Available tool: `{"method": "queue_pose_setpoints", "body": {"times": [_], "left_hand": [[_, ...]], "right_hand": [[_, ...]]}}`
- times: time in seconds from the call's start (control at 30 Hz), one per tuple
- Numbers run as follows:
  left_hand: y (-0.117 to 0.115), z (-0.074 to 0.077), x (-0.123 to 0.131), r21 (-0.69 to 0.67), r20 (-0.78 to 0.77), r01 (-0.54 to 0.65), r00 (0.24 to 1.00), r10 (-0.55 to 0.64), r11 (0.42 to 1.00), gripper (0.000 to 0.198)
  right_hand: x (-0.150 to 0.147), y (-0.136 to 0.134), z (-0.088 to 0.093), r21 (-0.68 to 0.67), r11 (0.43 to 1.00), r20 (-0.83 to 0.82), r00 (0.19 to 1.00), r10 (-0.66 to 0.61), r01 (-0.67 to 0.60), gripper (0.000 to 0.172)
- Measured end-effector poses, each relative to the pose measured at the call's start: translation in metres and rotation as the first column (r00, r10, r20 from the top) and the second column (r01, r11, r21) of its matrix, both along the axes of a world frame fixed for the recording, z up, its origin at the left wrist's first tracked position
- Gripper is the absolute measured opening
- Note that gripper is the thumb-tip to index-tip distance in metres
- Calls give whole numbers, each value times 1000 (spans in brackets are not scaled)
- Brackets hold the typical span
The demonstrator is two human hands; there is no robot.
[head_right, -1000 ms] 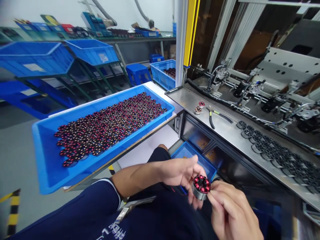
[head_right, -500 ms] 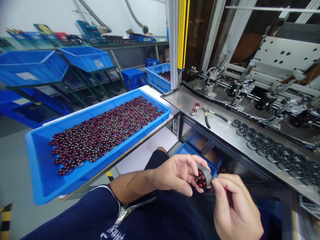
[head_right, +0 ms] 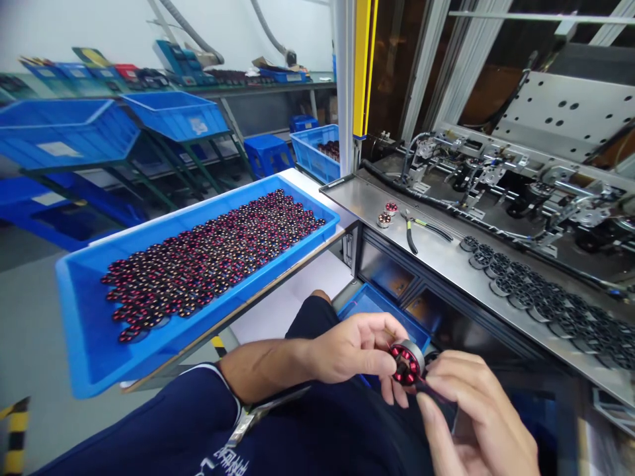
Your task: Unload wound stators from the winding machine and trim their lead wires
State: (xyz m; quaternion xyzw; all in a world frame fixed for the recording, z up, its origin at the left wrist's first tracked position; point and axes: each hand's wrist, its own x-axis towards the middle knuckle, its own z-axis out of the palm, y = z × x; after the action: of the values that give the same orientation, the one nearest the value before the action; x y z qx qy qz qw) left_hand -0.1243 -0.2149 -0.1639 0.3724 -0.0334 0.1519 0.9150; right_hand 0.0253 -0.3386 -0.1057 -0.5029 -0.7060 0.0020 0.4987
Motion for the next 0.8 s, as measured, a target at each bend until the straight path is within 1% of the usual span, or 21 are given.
{"method": "queue_pose_setpoints", "body": {"times": [0.1, 0.17, 0.23, 0.3, 0.33, 0.4, 0.5, 0.57, 0.63, 0.7, 0.77, 0.8], "left_hand": [[0, 5, -3, 2, -4, -19, 1000, 19, 1000, 55], [-1, 6, -3, 0, -11, -20, 1000, 20, 1000, 54], [-2, 6, -3, -2, -17, -26, 1000, 26, 1000, 54], [-3, 5, -3, -2, -21, -31, 999, 31, 1000, 53], [-3, 5, -3, -3, -23, -29, 999, 29, 1000, 53], [-2, 5, -3, -5, -31, -26, 999, 25, 1000, 53], [-1, 5, -4, -14, -27, -38, 999, 38, 999, 52], [-1, 6, -5, -27, -21, -64, 998, 63, 998, 50], [-3, 8, -7, -28, -30, -108, 994, 107, 994, 48], [-5, 11, -9, 11, -40, -203, 978, 204, 979, 49], [-9, 11, -9, 105, -2, -345, 938, 347, 933, 53], [-11, 11, -9, 169, 48, -425, 905, 424, 889, 55]], "right_hand": [[6, -2, -4, -67, 998, -147, 989, 7, -17, 46], [9, -2, -3, -96, 994, -164, 986, 26, -43, 55], [10, -2, 0, -83, 996, -50, 998, 27, -31, 50], [8, -2, 6, -50, 999, 101, 995, 13, -8, 36], [7, -2, 9, -40, 999, 152, 988, 3, 4, 29], [4, -2, 12, -34, 999, 196, 981, -14, 21, 21], [0, -3, 9, -12, 998, 211, 976, -57, 61, 21], [-3, -3, 3, 6, 994, 167, 980, -105, 105, 22], [-8, -3, -5, 7, 990, 71, 987, -144, 144, 22], [-12, -2, -14, -16, 986, -42, 985, -167, 167, 20], [-14, -2, -26, -52, 982, -163, 968, -190, 184, 17], [-15, -2, -31, -80, 978, -233, 951, -205, 191, 14]]}}
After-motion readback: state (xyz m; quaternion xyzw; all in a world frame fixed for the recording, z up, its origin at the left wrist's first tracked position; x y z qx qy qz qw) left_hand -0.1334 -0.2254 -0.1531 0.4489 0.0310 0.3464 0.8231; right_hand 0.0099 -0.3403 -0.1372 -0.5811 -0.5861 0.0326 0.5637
